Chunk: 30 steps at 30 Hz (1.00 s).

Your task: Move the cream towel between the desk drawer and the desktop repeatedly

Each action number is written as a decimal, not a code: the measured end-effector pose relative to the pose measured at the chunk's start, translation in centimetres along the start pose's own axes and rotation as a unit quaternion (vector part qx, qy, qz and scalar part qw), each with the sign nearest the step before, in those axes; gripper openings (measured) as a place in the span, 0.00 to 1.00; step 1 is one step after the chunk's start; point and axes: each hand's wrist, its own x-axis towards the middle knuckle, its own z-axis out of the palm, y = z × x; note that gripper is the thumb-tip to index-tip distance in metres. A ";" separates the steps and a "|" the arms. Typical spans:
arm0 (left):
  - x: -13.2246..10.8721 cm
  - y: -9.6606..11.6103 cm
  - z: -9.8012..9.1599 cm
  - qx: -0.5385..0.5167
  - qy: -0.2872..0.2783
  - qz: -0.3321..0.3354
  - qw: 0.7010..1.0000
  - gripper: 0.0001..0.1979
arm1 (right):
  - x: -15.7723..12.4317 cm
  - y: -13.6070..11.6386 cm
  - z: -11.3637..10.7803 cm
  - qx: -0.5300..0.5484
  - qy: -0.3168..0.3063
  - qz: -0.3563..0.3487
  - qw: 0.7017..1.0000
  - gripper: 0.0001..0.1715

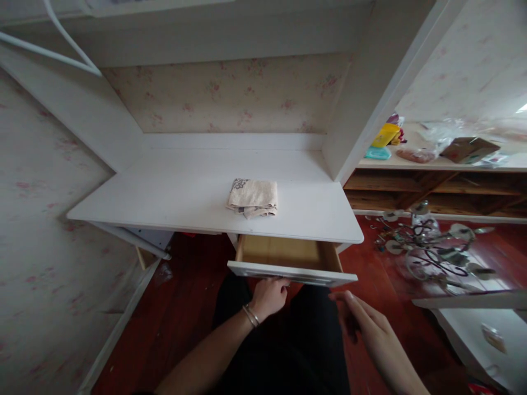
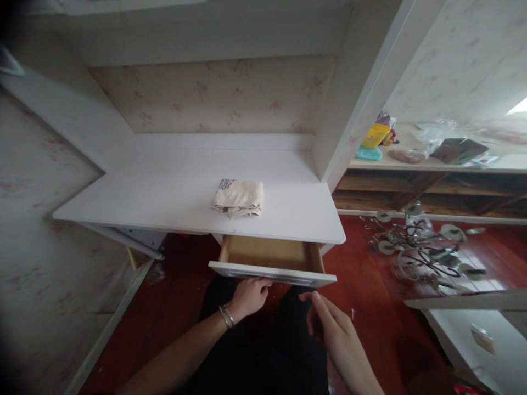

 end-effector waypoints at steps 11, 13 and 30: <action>-10.2 0.1 3.7 -0.117 -0.117 0.018 0.986 0.20 | 7.1 -1.9 1.9 0.003 -0.075 -0.038 0.996 0.35; -11.1 0.2 4.0 -0.127 -0.124 0.011 0.984 0.19 | 8.8 -2.9 2.6 -0.024 -0.081 -0.059 0.995 0.33; -13.6 -0.3 5.0 -0.191 -0.158 0.023 0.968 0.28 | 22.3 -13.9 18.4 -0.567 -0.028 -0.367 0.737 0.34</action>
